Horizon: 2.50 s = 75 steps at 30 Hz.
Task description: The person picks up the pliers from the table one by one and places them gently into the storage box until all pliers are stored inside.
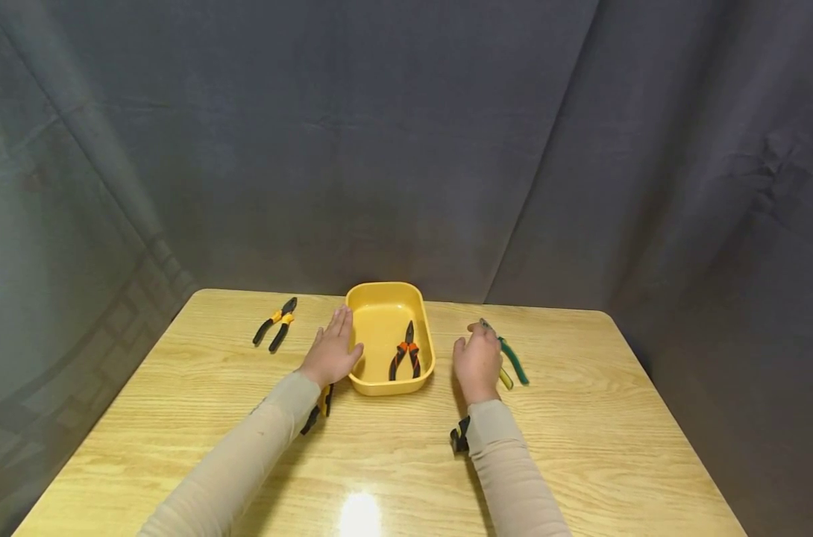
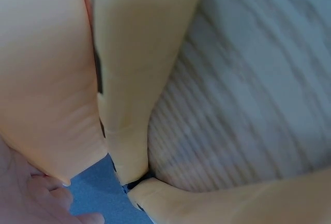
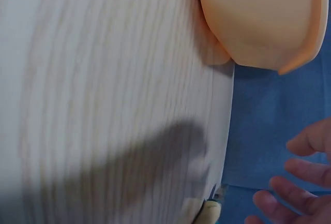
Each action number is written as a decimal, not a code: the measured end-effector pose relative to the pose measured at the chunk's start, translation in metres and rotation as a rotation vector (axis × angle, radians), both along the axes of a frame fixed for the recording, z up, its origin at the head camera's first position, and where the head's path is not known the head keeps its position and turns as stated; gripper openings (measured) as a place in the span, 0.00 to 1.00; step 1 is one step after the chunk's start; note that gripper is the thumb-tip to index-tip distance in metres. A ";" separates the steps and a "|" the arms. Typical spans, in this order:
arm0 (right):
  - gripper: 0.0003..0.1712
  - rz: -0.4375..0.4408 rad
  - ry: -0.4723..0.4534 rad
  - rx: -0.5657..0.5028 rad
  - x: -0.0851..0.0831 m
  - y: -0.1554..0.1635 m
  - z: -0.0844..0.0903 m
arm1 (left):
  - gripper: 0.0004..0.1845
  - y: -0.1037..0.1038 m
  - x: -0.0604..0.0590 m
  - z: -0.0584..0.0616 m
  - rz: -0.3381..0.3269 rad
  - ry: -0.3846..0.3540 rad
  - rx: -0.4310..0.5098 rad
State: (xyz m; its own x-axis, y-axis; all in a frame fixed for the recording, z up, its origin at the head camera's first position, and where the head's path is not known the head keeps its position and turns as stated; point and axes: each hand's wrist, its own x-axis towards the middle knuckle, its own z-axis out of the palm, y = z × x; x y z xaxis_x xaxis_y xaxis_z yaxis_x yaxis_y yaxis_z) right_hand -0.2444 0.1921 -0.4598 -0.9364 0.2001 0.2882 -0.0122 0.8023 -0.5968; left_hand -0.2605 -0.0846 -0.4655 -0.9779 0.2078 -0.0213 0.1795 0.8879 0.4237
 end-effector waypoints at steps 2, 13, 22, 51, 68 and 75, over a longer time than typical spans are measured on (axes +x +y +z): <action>0.21 -0.007 -0.015 0.020 0.000 0.001 0.002 | 0.41 0.000 0.000 0.000 0.001 -0.003 0.007; 0.23 -0.014 -0.104 0.032 0.000 0.012 0.004 | 0.41 -0.001 0.001 -0.003 0.004 -0.002 0.031; 0.22 -0.010 -0.114 0.043 -0.002 0.028 0.003 | 0.41 -0.001 0.000 -0.005 0.001 0.013 0.035; 0.23 -0.075 -0.232 0.062 -0.004 0.053 0.003 | 0.41 -0.001 0.003 -0.001 -0.014 0.024 0.035; 0.26 -0.089 -0.317 0.061 -0.004 0.065 -0.001 | 0.40 0.001 0.001 -0.001 -0.008 0.016 0.044; 0.27 -0.081 -0.333 0.052 -0.006 0.073 -0.010 | 0.41 0.000 0.001 -0.004 -0.005 0.019 0.042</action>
